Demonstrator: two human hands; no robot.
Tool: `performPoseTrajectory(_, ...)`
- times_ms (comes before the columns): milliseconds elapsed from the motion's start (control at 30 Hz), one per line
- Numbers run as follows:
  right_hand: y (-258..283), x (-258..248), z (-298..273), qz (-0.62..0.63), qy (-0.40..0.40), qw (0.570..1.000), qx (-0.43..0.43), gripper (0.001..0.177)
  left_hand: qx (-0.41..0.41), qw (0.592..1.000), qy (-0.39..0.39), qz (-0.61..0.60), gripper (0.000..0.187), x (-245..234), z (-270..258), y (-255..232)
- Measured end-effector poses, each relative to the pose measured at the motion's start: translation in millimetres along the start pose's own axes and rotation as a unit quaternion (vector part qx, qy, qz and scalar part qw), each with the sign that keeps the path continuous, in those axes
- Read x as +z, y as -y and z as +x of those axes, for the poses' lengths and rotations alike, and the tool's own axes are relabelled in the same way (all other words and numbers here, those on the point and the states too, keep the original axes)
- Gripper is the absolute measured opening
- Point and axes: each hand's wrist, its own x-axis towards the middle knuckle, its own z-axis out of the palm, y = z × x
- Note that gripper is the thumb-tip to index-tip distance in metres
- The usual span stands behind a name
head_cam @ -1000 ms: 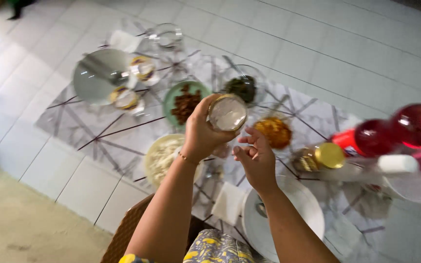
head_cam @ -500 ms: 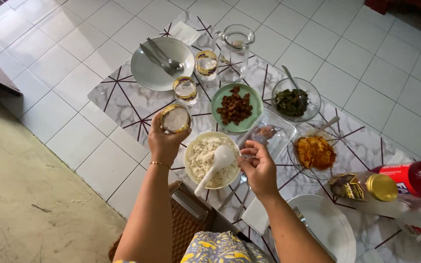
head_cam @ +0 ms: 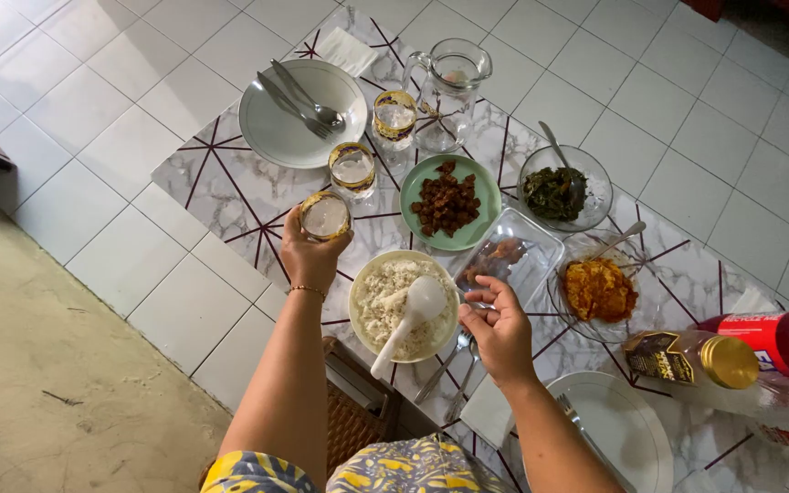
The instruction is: Setting a dining table with plates, glasses, cutlery, and food containers
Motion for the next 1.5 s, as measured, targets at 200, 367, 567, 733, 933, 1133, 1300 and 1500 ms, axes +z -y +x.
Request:
performPoseTrajectory(200,-4,-1,0,-0.011,0.0,1.0,0.0,0.051,0.026,1.0,-0.001,0.016,0.091,1,14,3)
performPoseTrajectory(367,-1,-2,-4,-0.017,0.003,1.0,0.003,0.052,0.035,0.994,-0.001,0.103,0.087,-3,30,13)
performPoseTrajectory(567,-9,-12,-4,-0.013,-0.011,1.0,-0.004,0.05,0.02,0.989,0.033,0.142,0.087,-3,32,2)
performPoseTrajectory(733,-15,-47,-10,-0.021,-0.046,0.999,-0.015,0.045,0.008,0.987,0.067,0.148,0.111,-9,12,-5)
performPoseTrajectory(933,-63,-112,-20,-0.043,-0.136,0.99,-0.015,0.031,0.048,0.996,-0.057,0.055,0.118,-7,-73,41)
performPoseTrajectory(1133,-78,-145,-44,-0.06,-0.221,0.971,0.06,0.031,0.031,0.993,-0.074,0.087,0.086,33,-191,41)
performPoseTrajectory(1300,-86,-172,-67,-0.126,-0.278,0.949,0.083,0.026,-0.009,0.987,0.141,0.082,0.079,61,-246,19)
performPoseTrajectory(1500,-159,-294,-87,-0.471,-0.356,0.799,0.115,0.026,0.025,0.963,0.238,0.126,0.066,80,-286,28)
